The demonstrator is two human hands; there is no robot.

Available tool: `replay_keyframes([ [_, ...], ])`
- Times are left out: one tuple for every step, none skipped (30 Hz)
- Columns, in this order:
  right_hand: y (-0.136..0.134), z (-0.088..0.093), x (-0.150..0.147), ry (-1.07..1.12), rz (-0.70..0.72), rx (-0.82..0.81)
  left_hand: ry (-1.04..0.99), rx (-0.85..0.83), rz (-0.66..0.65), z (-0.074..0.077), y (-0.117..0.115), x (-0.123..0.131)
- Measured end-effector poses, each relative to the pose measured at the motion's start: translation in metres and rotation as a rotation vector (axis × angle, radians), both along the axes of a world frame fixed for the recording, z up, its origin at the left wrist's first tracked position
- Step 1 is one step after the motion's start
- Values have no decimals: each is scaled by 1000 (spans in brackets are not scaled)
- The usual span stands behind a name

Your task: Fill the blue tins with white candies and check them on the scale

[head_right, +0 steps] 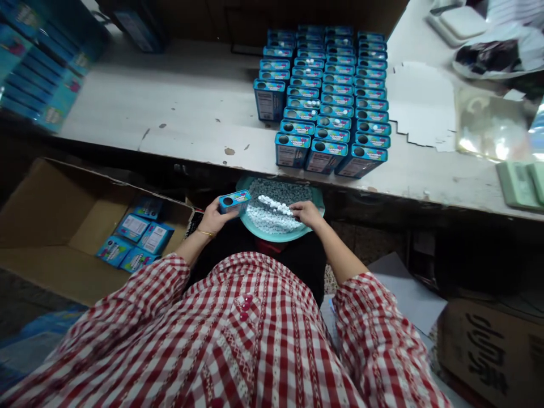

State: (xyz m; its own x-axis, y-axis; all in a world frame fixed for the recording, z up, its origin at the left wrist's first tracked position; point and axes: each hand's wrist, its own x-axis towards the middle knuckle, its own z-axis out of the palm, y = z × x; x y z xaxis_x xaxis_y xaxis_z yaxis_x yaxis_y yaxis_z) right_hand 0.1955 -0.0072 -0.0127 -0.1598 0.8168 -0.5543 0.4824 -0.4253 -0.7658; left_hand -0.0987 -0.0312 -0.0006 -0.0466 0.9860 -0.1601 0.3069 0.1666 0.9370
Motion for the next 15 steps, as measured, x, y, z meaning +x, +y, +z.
replay_keyframes([
  [1,11,5,67,-37,3,33,35,-9,-3,5,5],
  [3,22,9,108,-50,10,61,66,-20,-7,10,10],
  [4,32,12,114,-34,22,87,90,-35,-10,14,15],
  [6,42,13,94,-4,35,111,109,-53,-14,18,21],
  [8,51,12,52,35,54,134,125,-76,-17,21,26],
  [10,61,10,-13,84,80,155,139,-103,-20,23,32],
  [12,70,7,-95,143,118,172,152,-132,-22,25,37],
  [13,79,3,-190,211,168,186,163,-160,-24,27,41],
  [15,87,-1,-292,285,224,199,174,-186,-26,27,45],
  [16,96,-6,-396,359,277,209,184,-206,-28,28,48],
  [17,104,-11,-498,428,315,219,192,-220,-30,28,50],
  [18,112,-15,-593,489,334,228,200,-230,-31,28,52],
  [19,120,-20,-675,541,337,234,207,-240,-33,28,53],
  [19,126,-25,-745,583,329,239,214,-246,-35,28,54],
  [19,132,-31,-800,620,319,242,221,-249,-37,28,54],
])
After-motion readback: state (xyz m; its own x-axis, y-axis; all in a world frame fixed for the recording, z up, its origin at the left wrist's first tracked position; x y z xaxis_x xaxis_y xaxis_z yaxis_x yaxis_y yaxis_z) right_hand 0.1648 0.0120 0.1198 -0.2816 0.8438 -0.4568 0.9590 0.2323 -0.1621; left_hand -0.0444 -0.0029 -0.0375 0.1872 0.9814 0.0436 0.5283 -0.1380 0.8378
